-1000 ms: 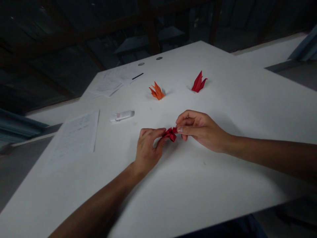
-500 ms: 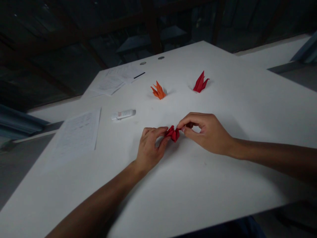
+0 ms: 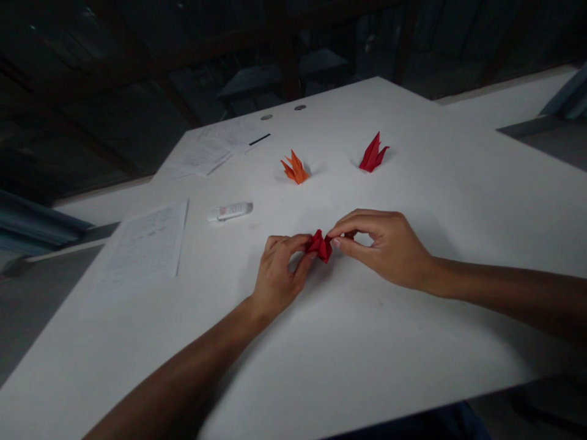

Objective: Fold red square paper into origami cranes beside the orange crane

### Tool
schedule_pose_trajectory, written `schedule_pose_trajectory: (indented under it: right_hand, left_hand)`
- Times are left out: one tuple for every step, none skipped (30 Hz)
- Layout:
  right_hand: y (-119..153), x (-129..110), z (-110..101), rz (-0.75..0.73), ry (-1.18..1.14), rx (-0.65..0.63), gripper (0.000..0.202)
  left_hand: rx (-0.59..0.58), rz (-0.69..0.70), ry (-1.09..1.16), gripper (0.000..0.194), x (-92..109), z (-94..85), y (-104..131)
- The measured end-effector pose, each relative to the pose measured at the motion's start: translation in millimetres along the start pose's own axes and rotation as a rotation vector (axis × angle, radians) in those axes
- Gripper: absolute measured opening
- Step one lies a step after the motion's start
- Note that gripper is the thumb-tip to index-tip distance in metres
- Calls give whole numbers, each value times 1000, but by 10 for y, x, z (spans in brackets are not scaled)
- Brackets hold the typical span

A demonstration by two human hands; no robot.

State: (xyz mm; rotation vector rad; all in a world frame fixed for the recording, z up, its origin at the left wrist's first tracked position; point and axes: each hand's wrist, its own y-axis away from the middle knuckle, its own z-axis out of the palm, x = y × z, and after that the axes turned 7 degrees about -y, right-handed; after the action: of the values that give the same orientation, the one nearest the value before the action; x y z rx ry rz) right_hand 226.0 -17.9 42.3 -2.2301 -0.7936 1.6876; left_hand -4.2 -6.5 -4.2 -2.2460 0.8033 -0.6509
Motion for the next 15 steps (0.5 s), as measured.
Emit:
schedule_pose_trajectory:
  right_hand:
    - [-2,2,0,-4,-3,6,15]
    - [-5,2,0,-11,-7,12,14]
    - [-7,2,1,-16,-12,18,14]
    - [-8,1,1,-18,-17,23,14]
    - [-9,0,2,-13,-24,26,14]
    - [-9,-1,3,1,-31,28,15]
    - [-9,0,4,21,-39,29,15]
    - [-8,2,5,46,-49,35,15]
    - [-8,6,6,75,-65,42,15]
    - [-8,12,7,104,-88,48,14]
    - [-9,21,9,136,-118,52,13]
    - [-11,32,11,165,-152,55,11]
    - [-14,45,15,189,-187,54,9]
    - [-17,59,18,208,-216,52,7]
    - [-20,73,23,221,-235,53,6]
  left_hand:
    - [1,2,-2,25,3,-1,-1]
    - [3,5,-3,26,6,-2,-3]
    - [5,10,-4,26,9,-2,-4]
    - [9,13,-4,26,11,-1,-5]
    - [13,16,-3,27,11,0,-5]
    - [17,16,-2,27,11,2,-4]
    - [22,14,-1,28,9,4,-2]
    - [25,12,-2,29,6,7,2]
    - [26,10,-3,29,2,9,6]
    - [25,10,-3,30,-3,11,10]
    - [22,8,-3,30,-8,13,15]
    - [18,5,-4,31,-14,16,21]
    - [13,1,-4,31,-19,18,26]
    - [9,-4,-4,32,-24,20,30]
    - [6,-9,-3,32,-28,23,34]
